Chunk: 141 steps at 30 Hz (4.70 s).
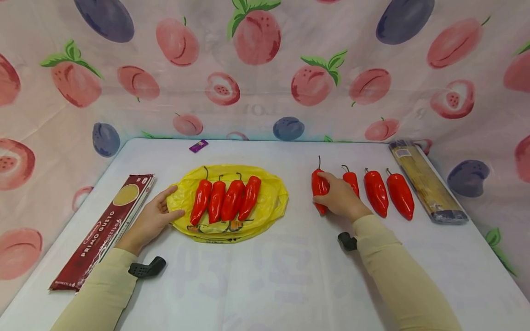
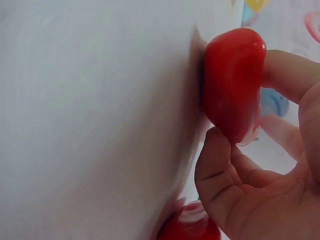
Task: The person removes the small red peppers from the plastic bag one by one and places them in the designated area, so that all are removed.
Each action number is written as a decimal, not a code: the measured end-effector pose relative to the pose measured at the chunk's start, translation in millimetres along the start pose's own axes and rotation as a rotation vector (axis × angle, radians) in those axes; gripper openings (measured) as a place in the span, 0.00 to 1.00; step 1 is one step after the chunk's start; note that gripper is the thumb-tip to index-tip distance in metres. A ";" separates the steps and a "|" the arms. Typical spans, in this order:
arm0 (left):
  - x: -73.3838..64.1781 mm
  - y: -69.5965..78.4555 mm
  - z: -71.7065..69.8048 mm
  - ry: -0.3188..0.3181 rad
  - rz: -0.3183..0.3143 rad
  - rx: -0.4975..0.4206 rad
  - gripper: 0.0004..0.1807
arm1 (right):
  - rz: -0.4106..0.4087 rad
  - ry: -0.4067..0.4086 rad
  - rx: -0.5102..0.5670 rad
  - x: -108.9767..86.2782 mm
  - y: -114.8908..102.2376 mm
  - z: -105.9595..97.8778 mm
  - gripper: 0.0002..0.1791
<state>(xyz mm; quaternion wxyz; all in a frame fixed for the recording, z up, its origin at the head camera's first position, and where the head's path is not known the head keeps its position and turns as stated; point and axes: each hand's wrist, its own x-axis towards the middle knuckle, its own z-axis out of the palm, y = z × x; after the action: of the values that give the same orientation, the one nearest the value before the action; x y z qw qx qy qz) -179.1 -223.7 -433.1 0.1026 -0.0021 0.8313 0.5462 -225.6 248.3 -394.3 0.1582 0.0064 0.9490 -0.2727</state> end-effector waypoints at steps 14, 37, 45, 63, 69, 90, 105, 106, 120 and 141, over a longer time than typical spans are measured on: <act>0.5 -0.5 0.6 -0.006 0.005 -0.002 0.46 | -0.010 0.003 -0.013 -0.8 0.3 -0.8 0.52; 2.0 -2.7 0.6 -0.001 -0.013 0.011 0.45 | -0.140 0.091 -0.020 -21.4 -34.0 -16.1 0.47; 1.9 -3.4 1.4 0.005 -0.019 0.014 0.45 | -0.237 0.072 -0.051 -32.0 -65.1 -2.9 0.47; 1.8 -3.3 -0.1 0.003 -0.012 0.022 0.45 | -0.390 0.029 0.044 -27.4 -110.6 40.0 0.37; 1.5 -2.7 0.2 0.001 -0.012 0.031 0.46 | -0.384 0.003 0.067 -19.1 -113.9 53.6 0.36; 0.4 -1.3 -0.3 0.004 -0.018 0.025 0.46 | -0.278 -0.049 0.067 -0.3 -119.8 82.6 0.40; 0.9 -1.5 -1.1 0.001 -0.002 0.034 0.46 | -0.270 -0.077 -0.095 7.0 -130.9 85.0 0.42; 1.0 -1.7 -1.1 0.001 -0.004 0.035 0.46 | -0.264 -0.084 -0.087 7.2 -130.9 84.5 0.42; 3.4 -3.0 -0.6 0.012 -0.022 0.046 0.46 | -0.236 -0.145 -0.005 8.1 -128.2 77.2 0.41; 4.4 -5.8 0.3 0.012 -0.023 0.037 0.45 | -0.184 -0.208 0.097 12.0 -129.2 74.0 0.39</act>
<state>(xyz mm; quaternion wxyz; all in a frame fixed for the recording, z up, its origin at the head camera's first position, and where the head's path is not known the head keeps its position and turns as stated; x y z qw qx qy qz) -182.7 -225.3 -439.2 0.1037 -0.0131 0.8419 0.5294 -227.7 99.0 -390.6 0.2296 -0.1011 0.9097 -0.3308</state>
